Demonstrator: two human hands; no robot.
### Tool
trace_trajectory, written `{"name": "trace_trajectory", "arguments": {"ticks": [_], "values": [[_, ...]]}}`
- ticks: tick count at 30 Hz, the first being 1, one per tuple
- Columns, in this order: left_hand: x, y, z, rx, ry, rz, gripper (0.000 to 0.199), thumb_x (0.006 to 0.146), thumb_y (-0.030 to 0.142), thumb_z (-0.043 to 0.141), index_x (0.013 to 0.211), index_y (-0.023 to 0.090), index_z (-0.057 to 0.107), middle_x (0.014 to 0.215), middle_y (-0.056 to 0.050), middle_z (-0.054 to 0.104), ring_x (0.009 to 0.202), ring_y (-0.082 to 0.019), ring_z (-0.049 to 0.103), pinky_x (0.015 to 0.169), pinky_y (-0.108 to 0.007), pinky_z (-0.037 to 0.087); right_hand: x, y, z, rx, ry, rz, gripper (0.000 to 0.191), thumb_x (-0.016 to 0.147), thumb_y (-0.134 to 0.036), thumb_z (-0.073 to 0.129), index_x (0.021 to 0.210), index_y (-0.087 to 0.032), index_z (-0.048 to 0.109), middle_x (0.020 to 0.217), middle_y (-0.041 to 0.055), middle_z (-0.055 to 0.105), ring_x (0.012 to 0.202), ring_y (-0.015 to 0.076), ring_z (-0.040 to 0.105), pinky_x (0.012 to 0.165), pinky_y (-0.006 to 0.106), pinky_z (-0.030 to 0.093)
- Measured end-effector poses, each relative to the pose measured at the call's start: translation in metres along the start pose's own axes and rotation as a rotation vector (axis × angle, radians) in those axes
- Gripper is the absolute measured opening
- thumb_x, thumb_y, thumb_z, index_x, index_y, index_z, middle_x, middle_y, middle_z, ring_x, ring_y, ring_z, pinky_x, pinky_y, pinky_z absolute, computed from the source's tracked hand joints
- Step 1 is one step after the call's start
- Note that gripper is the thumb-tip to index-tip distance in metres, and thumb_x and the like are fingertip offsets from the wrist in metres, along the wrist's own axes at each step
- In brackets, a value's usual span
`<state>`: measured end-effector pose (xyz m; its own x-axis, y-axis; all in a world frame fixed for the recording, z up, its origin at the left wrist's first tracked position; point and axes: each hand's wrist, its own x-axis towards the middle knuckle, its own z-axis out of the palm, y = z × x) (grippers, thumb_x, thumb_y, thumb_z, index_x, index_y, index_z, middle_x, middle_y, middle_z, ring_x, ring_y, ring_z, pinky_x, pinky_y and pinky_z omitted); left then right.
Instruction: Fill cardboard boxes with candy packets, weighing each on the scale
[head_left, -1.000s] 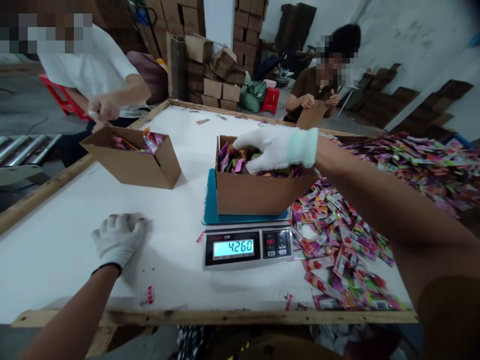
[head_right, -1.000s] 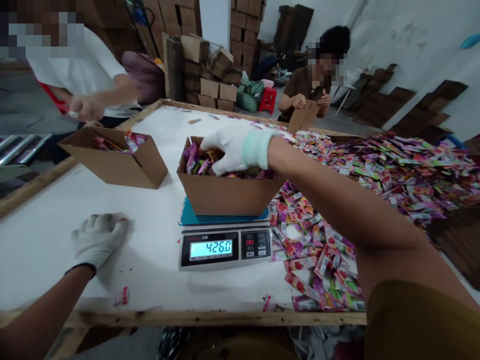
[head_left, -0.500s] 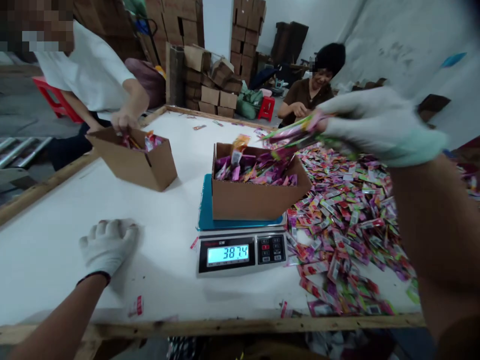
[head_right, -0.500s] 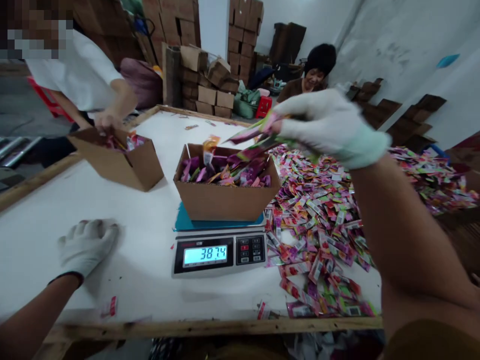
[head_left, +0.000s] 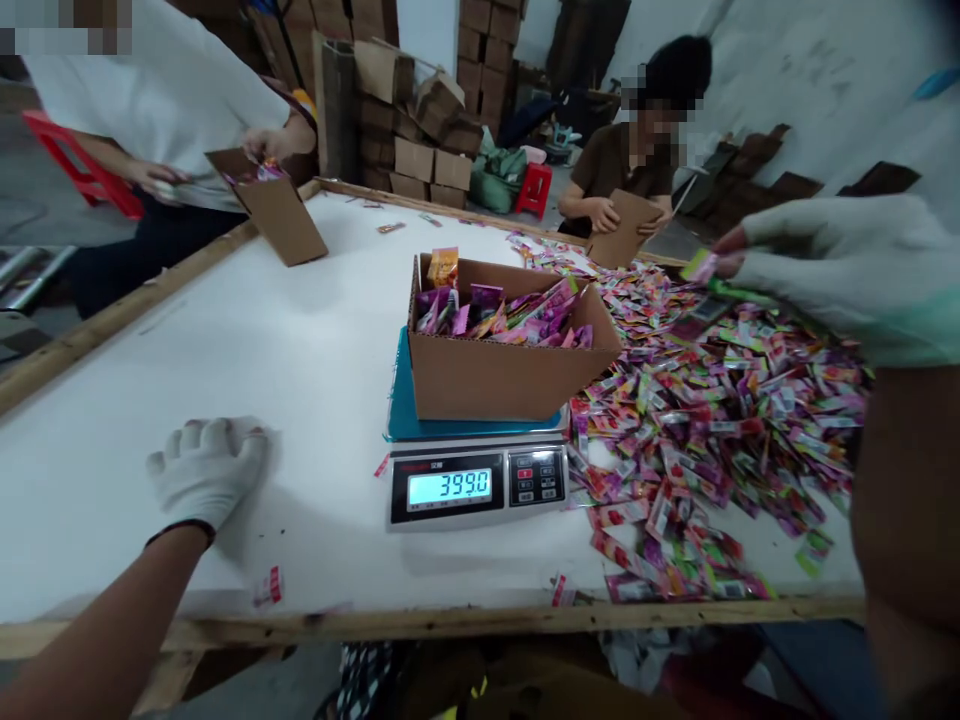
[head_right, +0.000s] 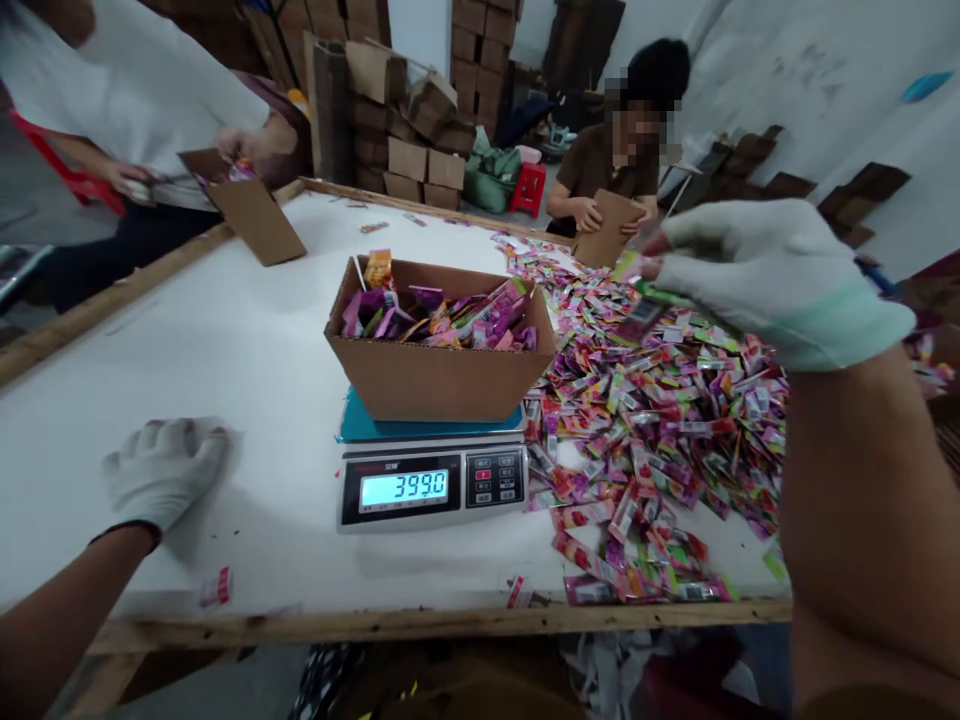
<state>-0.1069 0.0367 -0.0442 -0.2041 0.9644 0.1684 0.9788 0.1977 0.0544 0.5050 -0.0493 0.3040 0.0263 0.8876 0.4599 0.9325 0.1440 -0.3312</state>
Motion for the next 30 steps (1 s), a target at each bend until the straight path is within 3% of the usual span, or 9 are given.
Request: {"name": "trace_trajectory", "arguments": {"ticks": [3, 7, 13, 17, 19, 22, 27, 30], "values": [[0.001, 0.001, -0.002, 0.007, -0.017, -0.009, 0.075, 0.094, 0.066, 0.015, 0.125, 0.01, 0.054, 0.135, -0.022, 0.053, 0.129, -0.037, 0.043, 0.107, -0.053, 0.036, 0.016, -0.049, 0.019, 0.197, -0.072, -0.166, 0.034, 0.083, -0.052, 0.076, 0.102, -0.024, 0.077, 0.091, 0.003, 0.075, 0.077, 0.0177, 0.068, 0.068, 0.033, 0.055], [0.001, 0.002, -0.004, -0.001, -0.045, -0.017, 0.075, 0.095, 0.066, 0.015, 0.124, 0.01, 0.054, 0.135, -0.022, 0.054, 0.129, -0.037, 0.044, 0.106, -0.053, 0.036, 0.043, -0.093, 0.045, 0.228, -0.248, -0.387, 0.029, 0.083, -0.046, 0.075, 0.098, -0.022, 0.078, 0.087, 0.0012, 0.074, 0.078, 0.0174, 0.066, 0.076, 0.033, 0.057], [-0.001, 0.004, -0.009, -0.005, -0.03, -0.023, 0.076, 0.094, 0.067, 0.013, 0.126, 0.012, 0.054, 0.135, -0.021, 0.053, 0.129, -0.036, 0.045, 0.106, -0.053, 0.036, 0.065, -0.131, 0.085, 0.232, -0.34, -0.492, 0.03, 0.086, -0.039, 0.07, 0.108, -0.019, 0.075, 0.097, 0.0014, 0.075, 0.091, 0.0172, 0.066, 0.088, 0.033, 0.058], [0.001, 0.001, -0.01, -0.008, -0.057, -0.034, 0.076, 0.093, 0.067, 0.012, 0.126, 0.013, 0.054, 0.14, -0.021, 0.052, 0.132, -0.037, 0.043, 0.107, -0.053, 0.036, 0.066, -0.142, 0.086, 0.257, -0.292, -0.451, 0.039, 0.089, -0.043, 0.067, 0.123, -0.024, 0.07, 0.112, 0.0011, 0.074, 0.107, 0.0201, 0.064, 0.097, 0.035, 0.057], [0.003, -0.001, -0.008, -0.01, -0.053, -0.029, 0.075, 0.094, 0.067, 0.013, 0.127, 0.014, 0.053, 0.141, -0.02, 0.051, 0.132, -0.036, 0.043, 0.108, -0.053, 0.036, 0.06, -0.132, 0.073, 0.29, -0.188, -0.421, 0.037, 0.089, -0.044, 0.068, 0.118, -0.021, 0.071, 0.112, 0.0038, 0.074, 0.107, 0.0218, 0.065, 0.097, 0.037, 0.057], [0.003, -0.003, -0.005, -0.012, -0.029, -0.024, 0.074, 0.094, 0.066, 0.015, 0.127, 0.013, 0.053, 0.138, -0.02, 0.053, 0.13, -0.036, 0.044, 0.106, -0.053, 0.036, 0.042, -0.091, 0.044, 0.268, -0.075, -0.342, 0.031, 0.089, -0.045, 0.069, 0.107, -0.02, 0.074, 0.107, 0.0068, 0.074, 0.099, 0.0215, 0.067, 0.094, 0.037, 0.055], [0.001, -0.001, -0.001, -0.009, -0.025, -0.009, 0.074, 0.095, 0.065, 0.017, 0.125, 0.009, 0.054, 0.137, -0.022, 0.052, 0.129, -0.038, 0.043, 0.105, -0.054, 0.037, 0.002, -0.001, 0.009, -0.155, -0.192, -0.076, 0.036, 0.084, -0.05, 0.069, 0.109, -0.024, 0.073, 0.098, 0.01, 0.073, 0.085, 0.0255, 0.067, 0.077, 0.041, 0.053], [0.0, -0.001, 0.002, -0.015, -0.009, 0.002, 0.073, 0.095, 0.065, 0.018, 0.124, 0.009, 0.055, 0.135, -0.022, 0.053, 0.128, -0.037, 0.044, 0.105, -0.054, 0.037, -0.019, 0.007, 0.009, -0.118, -0.164, -0.132, 0.034, 0.087, -0.045, 0.067, 0.117, -0.029, 0.07, 0.113, 0.01, 0.072, 0.097, 0.0272, 0.068, 0.084, 0.042, 0.053]]}}
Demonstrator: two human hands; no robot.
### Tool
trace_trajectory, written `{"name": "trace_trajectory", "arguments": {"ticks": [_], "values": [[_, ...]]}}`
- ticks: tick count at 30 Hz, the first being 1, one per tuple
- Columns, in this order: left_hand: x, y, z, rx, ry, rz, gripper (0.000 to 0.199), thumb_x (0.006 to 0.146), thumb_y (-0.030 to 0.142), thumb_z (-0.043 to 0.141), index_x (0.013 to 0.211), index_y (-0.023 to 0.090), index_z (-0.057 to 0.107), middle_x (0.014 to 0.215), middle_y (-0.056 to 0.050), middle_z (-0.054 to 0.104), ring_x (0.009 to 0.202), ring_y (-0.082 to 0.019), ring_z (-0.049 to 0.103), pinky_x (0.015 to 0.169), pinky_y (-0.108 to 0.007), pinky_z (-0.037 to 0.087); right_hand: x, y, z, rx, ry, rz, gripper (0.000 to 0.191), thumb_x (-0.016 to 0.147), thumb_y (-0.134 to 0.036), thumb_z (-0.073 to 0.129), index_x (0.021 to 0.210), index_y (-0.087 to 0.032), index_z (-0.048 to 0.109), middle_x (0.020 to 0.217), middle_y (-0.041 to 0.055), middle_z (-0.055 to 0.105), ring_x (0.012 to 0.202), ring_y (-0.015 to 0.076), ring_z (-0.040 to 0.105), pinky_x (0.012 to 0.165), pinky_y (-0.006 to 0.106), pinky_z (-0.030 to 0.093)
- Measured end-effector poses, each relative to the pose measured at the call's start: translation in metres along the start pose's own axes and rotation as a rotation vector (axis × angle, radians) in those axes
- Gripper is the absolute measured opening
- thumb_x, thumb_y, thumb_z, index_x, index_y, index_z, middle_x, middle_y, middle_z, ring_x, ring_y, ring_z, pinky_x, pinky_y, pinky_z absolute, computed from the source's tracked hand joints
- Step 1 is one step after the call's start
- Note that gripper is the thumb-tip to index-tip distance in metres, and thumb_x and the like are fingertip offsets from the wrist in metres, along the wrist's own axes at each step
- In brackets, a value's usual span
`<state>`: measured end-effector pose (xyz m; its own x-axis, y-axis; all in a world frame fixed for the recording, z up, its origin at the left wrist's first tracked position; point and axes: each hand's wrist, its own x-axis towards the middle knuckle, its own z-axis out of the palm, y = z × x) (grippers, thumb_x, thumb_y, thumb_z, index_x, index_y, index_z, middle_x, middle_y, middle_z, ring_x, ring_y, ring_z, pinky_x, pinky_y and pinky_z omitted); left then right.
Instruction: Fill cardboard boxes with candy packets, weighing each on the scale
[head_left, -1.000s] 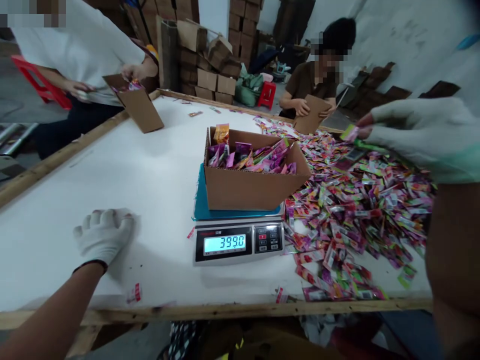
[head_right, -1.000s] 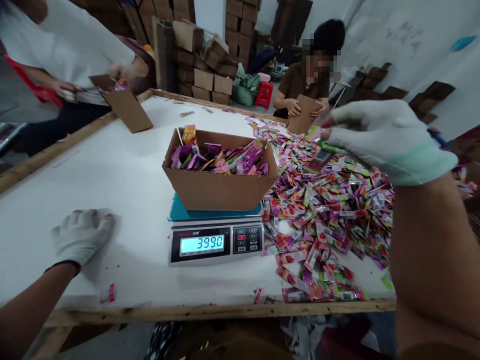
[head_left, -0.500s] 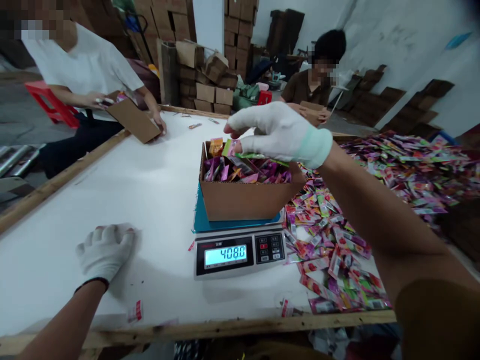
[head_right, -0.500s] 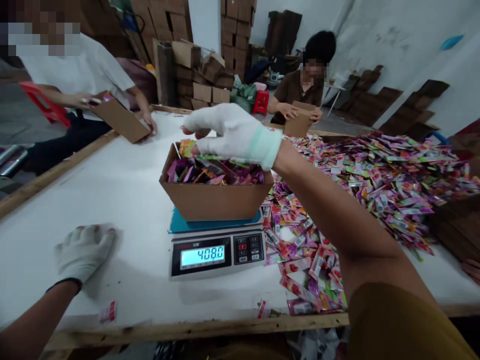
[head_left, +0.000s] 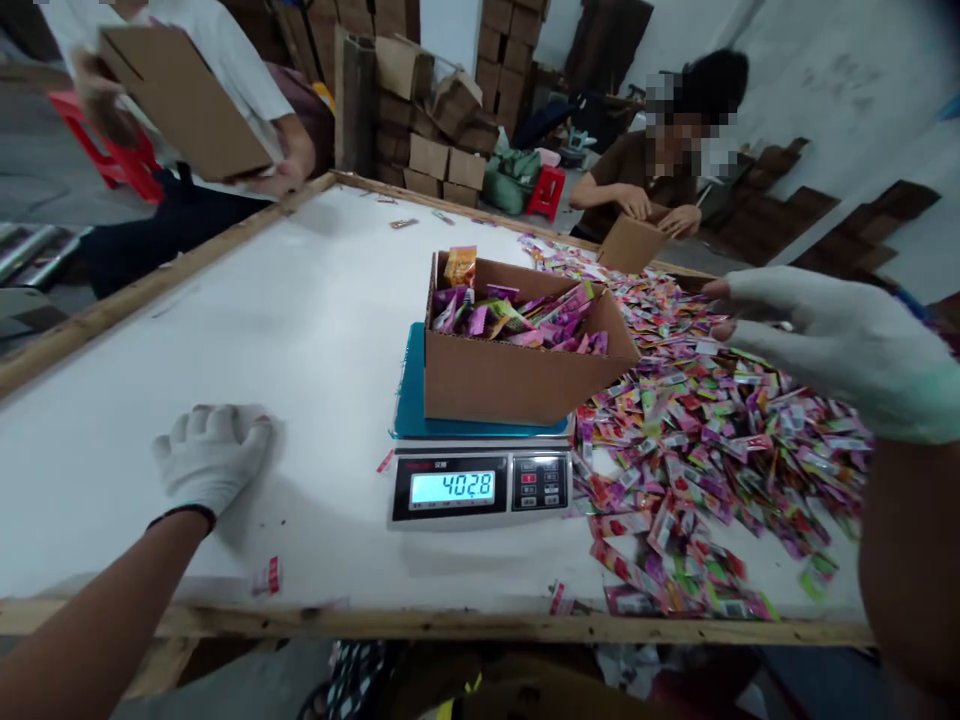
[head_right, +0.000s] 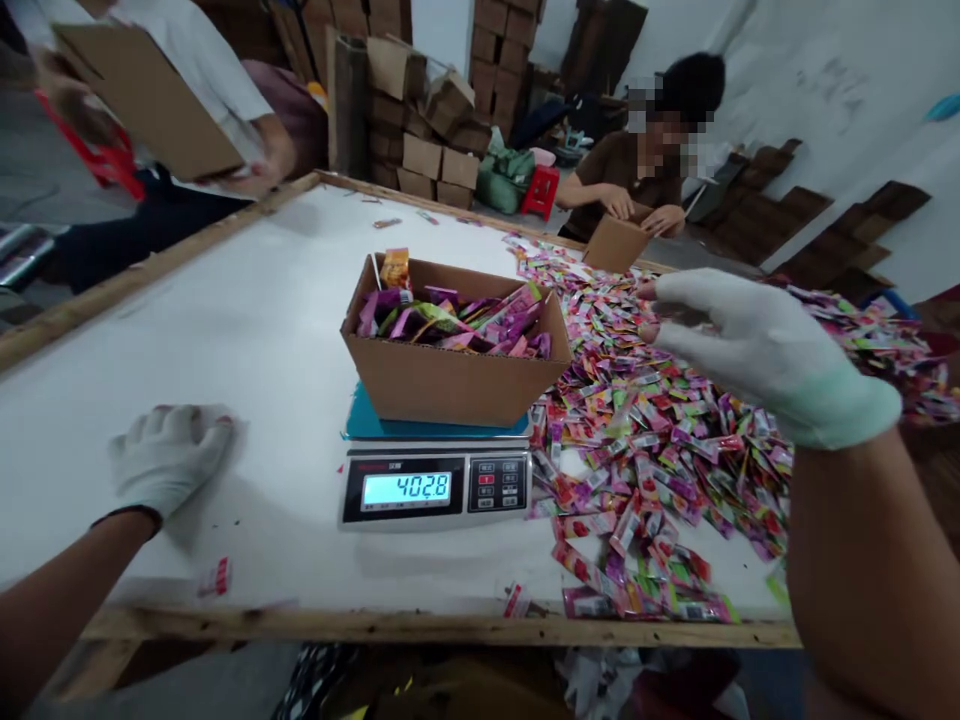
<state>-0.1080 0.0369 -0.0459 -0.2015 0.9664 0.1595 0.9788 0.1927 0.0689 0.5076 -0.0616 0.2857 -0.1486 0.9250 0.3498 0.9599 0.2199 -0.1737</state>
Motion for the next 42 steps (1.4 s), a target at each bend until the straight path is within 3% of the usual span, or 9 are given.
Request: {"name": "trace_trajectory", "arguments": {"ticks": [6, 14, 17, 22, 26, 29, 31, 37, 42], "values": [[0.0, -0.001, 0.001, 0.009, 0.026, 0.004, 0.072, 0.095, 0.066, 0.018, 0.123, 0.01, 0.055, 0.133, -0.021, 0.054, 0.126, -0.036, 0.045, 0.104, -0.053, 0.038, -0.001, -0.055, 0.015, 0.051, 0.181, -0.27, 0.028, 0.093, -0.035, 0.064, 0.121, -0.036, 0.069, 0.123, 0.0052, 0.069, 0.113, 0.0271, 0.067, 0.101, 0.043, 0.053], [0.0, -0.003, -0.001, 0.002, -0.005, 0.015, 0.074, 0.096, 0.066, 0.018, 0.124, 0.008, 0.054, 0.133, -0.022, 0.052, 0.126, -0.036, 0.043, 0.104, -0.054, 0.038, 0.02, -0.058, 0.045, 0.151, 0.011, -0.622, 0.032, 0.089, -0.034, 0.073, 0.119, -0.024, 0.069, 0.112, 0.0066, 0.073, 0.105, 0.0246, 0.069, 0.092, 0.039, 0.056], [0.0, -0.003, 0.0, 0.008, -0.001, 0.013, 0.073, 0.096, 0.067, 0.019, 0.124, 0.009, 0.053, 0.134, -0.021, 0.052, 0.127, -0.035, 0.043, 0.105, -0.054, 0.037, 0.026, -0.067, 0.052, 0.144, 0.041, -0.585, 0.025, 0.092, -0.034, 0.069, 0.113, -0.021, 0.071, 0.11, 0.0077, 0.074, 0.1, 0.0218, 0.069, 0.089, 0.034, 0.055], [0.0, -0.004, -0.004, 0.005, -0.01, -0.013, 0.068, 0.096, 0.064, 0.017, 0.123, 0.014, 0.053, 0.137, -0.018, 0.052, 0.129, -0.034, 0.042, 0.106, -0.052, 0.036, 0.056, -0.11, 0.064, 0.174, 0.068, -0.463, 0.018, 0.094, -0.029, 0.062, 0.103, -0.017, 0.073, 0.093, 0.0055, 0.072, 0.082, 0.0157, 0.065, 0.078, 0.028, 0.05], [0.001, -0.003, -0.008, 0.0, -0.031, -0.044, 0.066, 0.096, 0.064, 0.016, 0.126, 0.017, 0.051, 0.14, -0.015, 0.05, 0.132, -0.033, 0.041, 0.108, -0.051, 0.035, 0.089, -0.137, 0.083, 0.24, -0.134, -0.442, 0.021, 0.087, -0.028, 0.065, 0.099, -0.014, 0.075, 0.089, 0.0051, 0.07, 0.079, 0.0143, 0.061, 0.076, 0.026, 0.046], [0.001, -0.003, -0.01, 0.001, -0.031, -0.046, 0.066, 0.096, 0.064, 0.015, 0.125, 0.018, 0.051, 0.141, -0.014, 0.05, 0.132, -0.032, 0.041, 0.108, -0.051, 0.035, 0.101, -0.139, 0.091, 0.357, -0.265, -0.393, 0.018, 0.087, -0.025, 0.062, 0.087, -0.013, 0.075, 0.083, 0.003, 0.071, 0.075, 0.0127, 0.061, 0.073, 0.025, 0.046], [0.0, -0.003, -0.01, 0.005, -0.025, -0.038, 0.067, 0.096, 0.064, 0.015, 0.125, 0.017, 0.052, 0.14, -0.015, 0.051, 0.132, -0.032, 0.041, 0.108, -0.05, 0.035, 0.1, -0.135, 0.09, 0.443, -0.205, -0.338, 0.02, 0.087, -0.029, 0.064, 0.082, -0.013, 0.074, 0.075, 0.0013, 0.069, 0.068, 0.0113, 0.059, 0.065, 0.024, 0.045], [-0.002, -0.001, -0.011, 0.001, -0.026, -0.022, 0.069, 0.096, 0.063, 0.017, 0.123, 0.012, 0.053, 0.138, -0.019, 0.051, 0.13, -0.035, 0.042, 0.106, -0.052, 0.036, 0.077, -0.111, 0.063, 0.705, 0.235, -0.173, 0.021, 0.091, -0.036, 0.07, 0.09, -0.015, 0.072, 0.065, -0.0021, 0.066, 0.053, 0.0081, 0.058, 0.049, 0.021, 0.045], [-0.004, 0.006, -0.015, 0.016, -0.035, 0.001, 0.07, 0.097, 0.063, 0.017, 0.125, 0.01, 0.053, 0.135, -0.02, 0.051, 0.128, -0.035, 0.042, 0.106, -0.052, 0.036, 0.053, -0.085, 0.029, 0.758, 0.479, -0.208, 0.011, 0.088, -0.026, 0.076, 0.096, -0.017, 0.076, 0.073, 0.0026, 0.072, 0.057, 0.0099, 0.067, 0.051, 0.021, 0.055]]}}
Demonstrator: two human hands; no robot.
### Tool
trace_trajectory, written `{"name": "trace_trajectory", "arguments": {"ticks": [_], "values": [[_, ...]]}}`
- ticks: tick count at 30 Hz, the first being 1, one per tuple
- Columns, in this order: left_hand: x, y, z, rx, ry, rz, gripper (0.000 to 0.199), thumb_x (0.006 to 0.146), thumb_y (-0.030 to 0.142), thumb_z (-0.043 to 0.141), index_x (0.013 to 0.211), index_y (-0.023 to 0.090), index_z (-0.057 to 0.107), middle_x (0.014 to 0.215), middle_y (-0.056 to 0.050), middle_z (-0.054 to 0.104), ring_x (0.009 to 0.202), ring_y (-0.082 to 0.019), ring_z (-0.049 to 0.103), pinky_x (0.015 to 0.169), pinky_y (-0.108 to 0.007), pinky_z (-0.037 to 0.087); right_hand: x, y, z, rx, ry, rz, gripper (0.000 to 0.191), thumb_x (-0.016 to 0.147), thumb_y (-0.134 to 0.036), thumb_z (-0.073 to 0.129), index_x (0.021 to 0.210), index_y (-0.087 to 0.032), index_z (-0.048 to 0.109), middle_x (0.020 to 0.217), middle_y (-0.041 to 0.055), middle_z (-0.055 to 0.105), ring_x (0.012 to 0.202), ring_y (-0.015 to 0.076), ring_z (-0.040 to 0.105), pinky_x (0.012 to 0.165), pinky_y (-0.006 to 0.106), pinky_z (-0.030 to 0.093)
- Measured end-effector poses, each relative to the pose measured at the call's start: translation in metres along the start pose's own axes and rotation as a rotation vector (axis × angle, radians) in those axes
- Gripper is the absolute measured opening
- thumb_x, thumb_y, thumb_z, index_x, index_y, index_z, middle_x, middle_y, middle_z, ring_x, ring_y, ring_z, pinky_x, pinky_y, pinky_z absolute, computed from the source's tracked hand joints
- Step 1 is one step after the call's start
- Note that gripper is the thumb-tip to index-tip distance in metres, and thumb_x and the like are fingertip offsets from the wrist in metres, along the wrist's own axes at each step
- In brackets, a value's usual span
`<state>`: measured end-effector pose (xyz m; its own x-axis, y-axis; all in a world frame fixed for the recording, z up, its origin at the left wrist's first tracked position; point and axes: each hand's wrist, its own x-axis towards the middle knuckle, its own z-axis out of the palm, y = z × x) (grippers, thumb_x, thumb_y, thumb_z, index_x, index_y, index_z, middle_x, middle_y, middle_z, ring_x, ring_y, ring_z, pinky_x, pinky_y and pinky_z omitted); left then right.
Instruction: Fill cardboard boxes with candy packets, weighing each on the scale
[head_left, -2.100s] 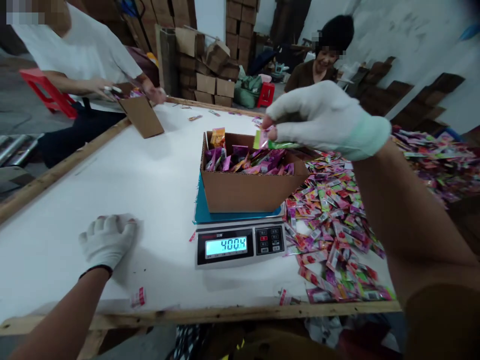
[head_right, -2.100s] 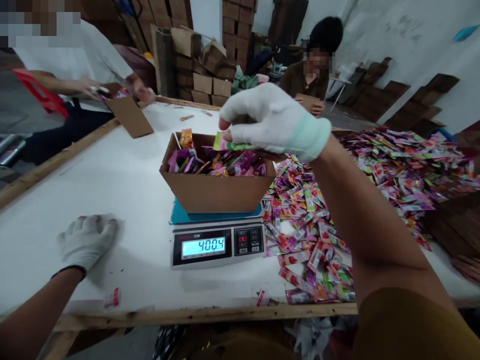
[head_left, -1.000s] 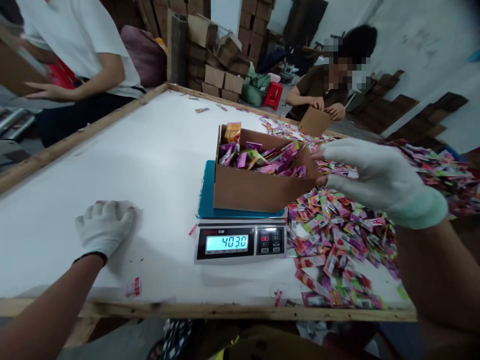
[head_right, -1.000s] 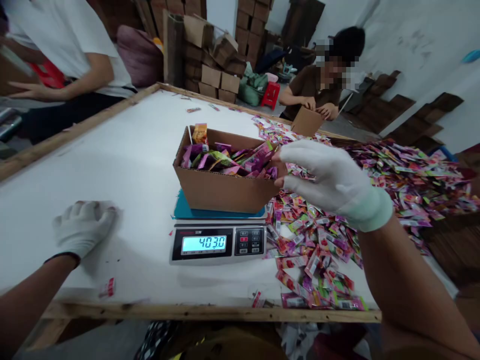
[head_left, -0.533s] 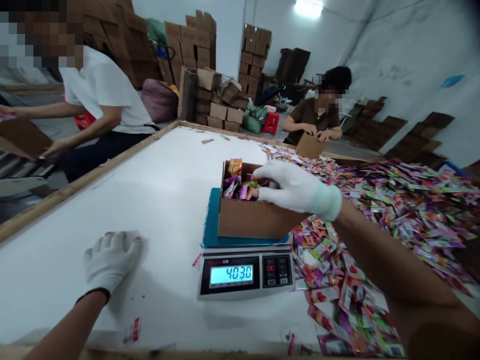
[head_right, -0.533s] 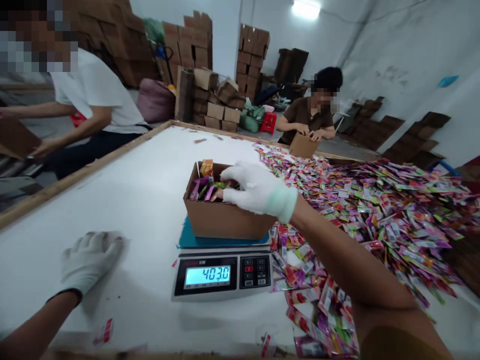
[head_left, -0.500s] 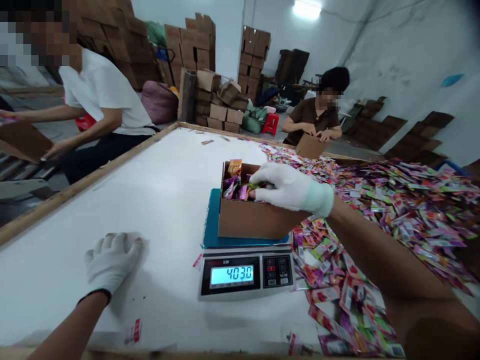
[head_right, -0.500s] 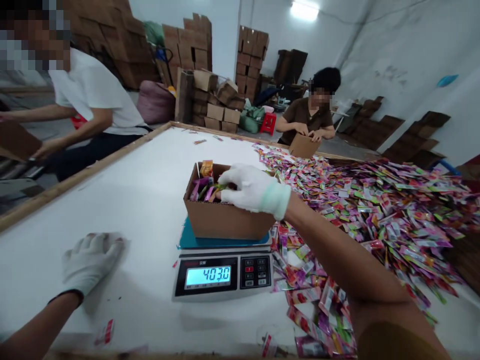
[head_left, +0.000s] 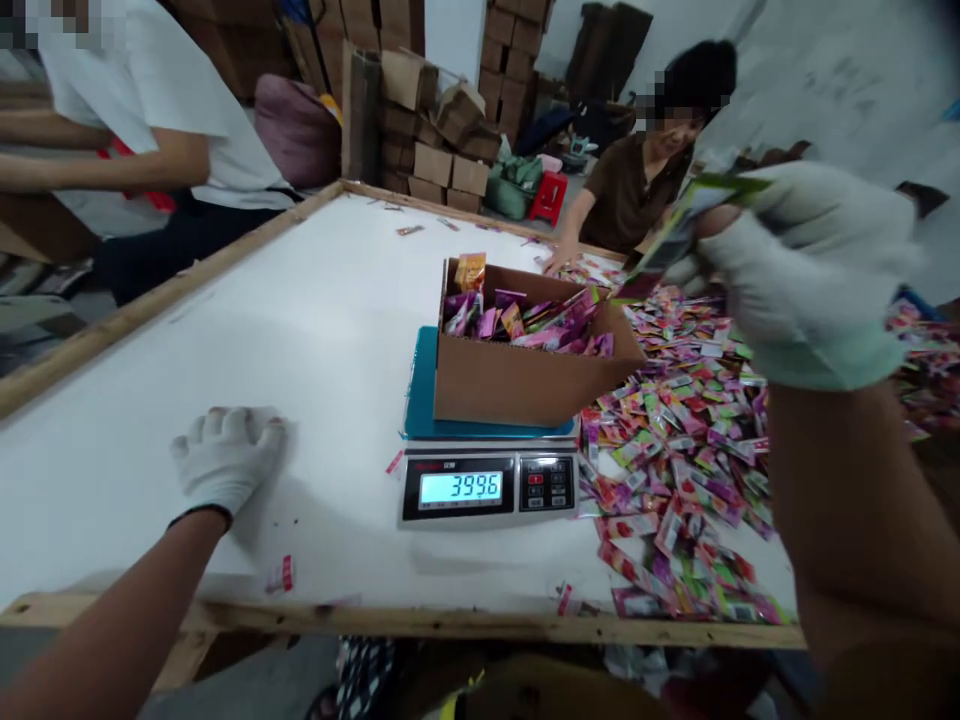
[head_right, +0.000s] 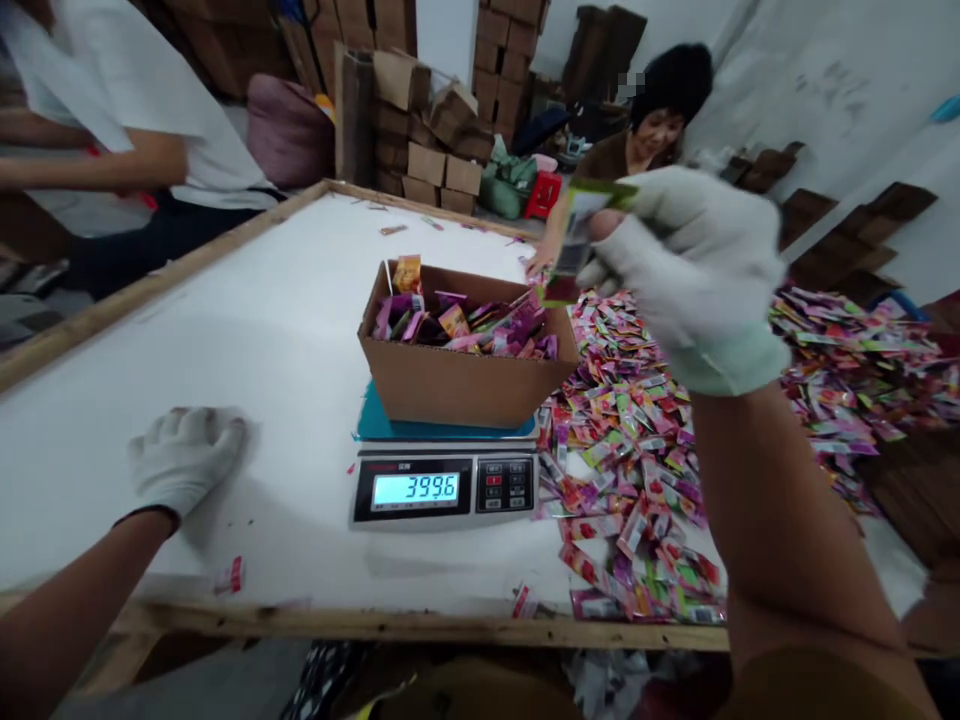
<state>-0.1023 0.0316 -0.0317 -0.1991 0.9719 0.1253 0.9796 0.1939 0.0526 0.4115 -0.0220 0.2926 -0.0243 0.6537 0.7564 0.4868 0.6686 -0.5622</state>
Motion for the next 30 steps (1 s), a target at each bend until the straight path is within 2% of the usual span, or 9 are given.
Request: {"name": "trace_trajectory", "arguments": {"ticks": [4, 8, 13, 17, 21, 22, 24, 26, 30], "values": [[0.001, 0.0, 0.003, 0.01, 0.001, -0.001, 0.071, 0.097, 0.064, 0.017, 0.125, 0.009, 0.053, 0.135, -0.02, 0.052, 0.127, -0.036, 0.043, 0.104, -0.052, 0.037, -0.007, -0.009, -0.016, -0.092, 0.027, -0.008, 0.008, 0.09, -0.025, 0.074, 0.096, -0.02, 0.077, 0.072, 0.0016, 0.071, 0.056, 0.01, 0.067, 0.051, 0.022, 0.055], [0.003, -0.004, 0.009, 0.015, 0.02, 0.0, 0.072, 0.097, 0.064, 0.016, 0.125, 0.01, 0.053, 0.135, -0.02, 0.052, 0.127, -0.036, 0.043, 0.104, -0.052, 0.037, -0.014, -0.012, -0.01, -0.217, 0.006, -0.003, 0.005, 0.092, -0.027, 0.071, 0.095, -0.026, 0.075, 0.072, -0.0005, 0.072, 0.059, 0.012, 0.068, 0.052, 0.024, 0.056], [0.003, -0.004, 0.008, 0.016, 0.017, 0.005, 0.071, 0.098, 0.063, 0.016, 0.125, 0.009, 0.053, 0.135, -0.02, 0.052, 0.127, -0.034, 0.042, 0.105, -0.05, 0.036, -0.013, -0.009, 0.001, -0.256, -0.025, -0.107, 0.007, 0.091, -0.026, 0.072, 0.096, -0.023, 0.076, 0.075, 0.0019, 0.073, 0.062, 0.0118, 0.069, 0.055, 0.023, 0.056], [0.001, -0.002, 0.005, 0.013, 0.016, 0.018, 0.07, 0.099, 0.062, 0.018, 0.125, 0.008, 0.053, 0.135, -0.021, 0.051, 0.126, -0.033, 0.043, 0.104, -0.049, 0.036, -0.008, -0.015, 0.017, -0.318, -0.233, -0.024, 0.02, 0.094, -0.034, 0.067, 0.106, -0.02, 0.075, 0.088, 0.0037, 0.074, 0.072, 0.0148, 0.07, 0.064, 0.028, 0.057], [0.001, -0.004, 0.006, -0.009, 0.017, -0.004, 0.067, 0.098, 0.061, 0.017, 0.125, 0.012, 0.054, 0.136, -0.019, 0.052, 0.128, -0.033, 0.043, 0.105, -0.048, 0.035, -0.011, -0.012, 0.019, -0.535, -0.654, -0.136, 0.053, 0.083, -0.037, 0.075, 0.13, -0.015, 0.065, 0.114, 0.0101, 0.072, 0.089, 0.021, 0.069, 0.08, 0.035, 0.055], [0.001, -0.005, 0.007, -0.016, 0.019, -0.009, 0.066, 0.098, 0.061, 0.018, 0.125, 0.013, 0.053, 0.138, -0.019, 0.051, 0.129, -0.033, 0.042, 0.106, -0.048, 0.034, -0.015, -0.008, 0.017, -0.564, -0.765, -0.172, 0.054, 0.081, -0.037, 0.075, 0.13, -0.017, 0.065, 0.115, 0.0102, 0.071, 0.094, 0.0227, 0.068, 0.084, 0.037, 0.054], [0.001, -0.006, 0.007, -0.028, 0.019, -0.018, 0.063, 0.098, 0.059, 0.018, 0.126, 0.014, 0.053, 0.14, -0.018, 0.05, 0.131, -0.033, 0.041, 0.108, -0.049, 0.033, -0.024, 0.004, 0.014, -0.628, -0.931, -0.187, 0.034, 0.083, -0.033, 0.071, 0.115, -0.02, 0.071, 0.104, 0.0084, 0.073, 0.095, 0.0237, 0.066, 0.087, 0.038, 0.05], [0.001, -0.008, 0.007, -0.036, 0.012, -0.034, 0.061, 0.097, 0.058, 0.019, 0.125, 0.015, 0.053, 0.14, -0.017, 0.05, 0.132, -0.033, 0.04, 0.109, -0.05, 0.033, -0.031, 0.017, 0.02, -0.698, -0.985, -0.133, 0.012, 0.086, -0.026, 0.064, 0.092, -0.019, 0.071, 0.087, 0.0071, 0.07, 0.088, 0.022, 0.064, 0.083, 0.035, 0.047], [-0.001, -0.01, 0.011, -0.037, 0.024, -0.066, 0.057, 0.096, 0.053, 0.024, 0.126, 0.015, 0.055, 0.145, -0.017, 0.048, 0.138, -0.033, 0.036, 0.112, -0.051, 0.03, -0.024, 0.027, 0.069, -0.798, -0.937, -0.053, 0.016, 0.09, -0.03, 0.058, 0.084, -0.018, 0.067, 0.081, 0.0077, 0.067, 0.084, 0.0221, 0.062, 0.075, 0.032, 0.043]]}}
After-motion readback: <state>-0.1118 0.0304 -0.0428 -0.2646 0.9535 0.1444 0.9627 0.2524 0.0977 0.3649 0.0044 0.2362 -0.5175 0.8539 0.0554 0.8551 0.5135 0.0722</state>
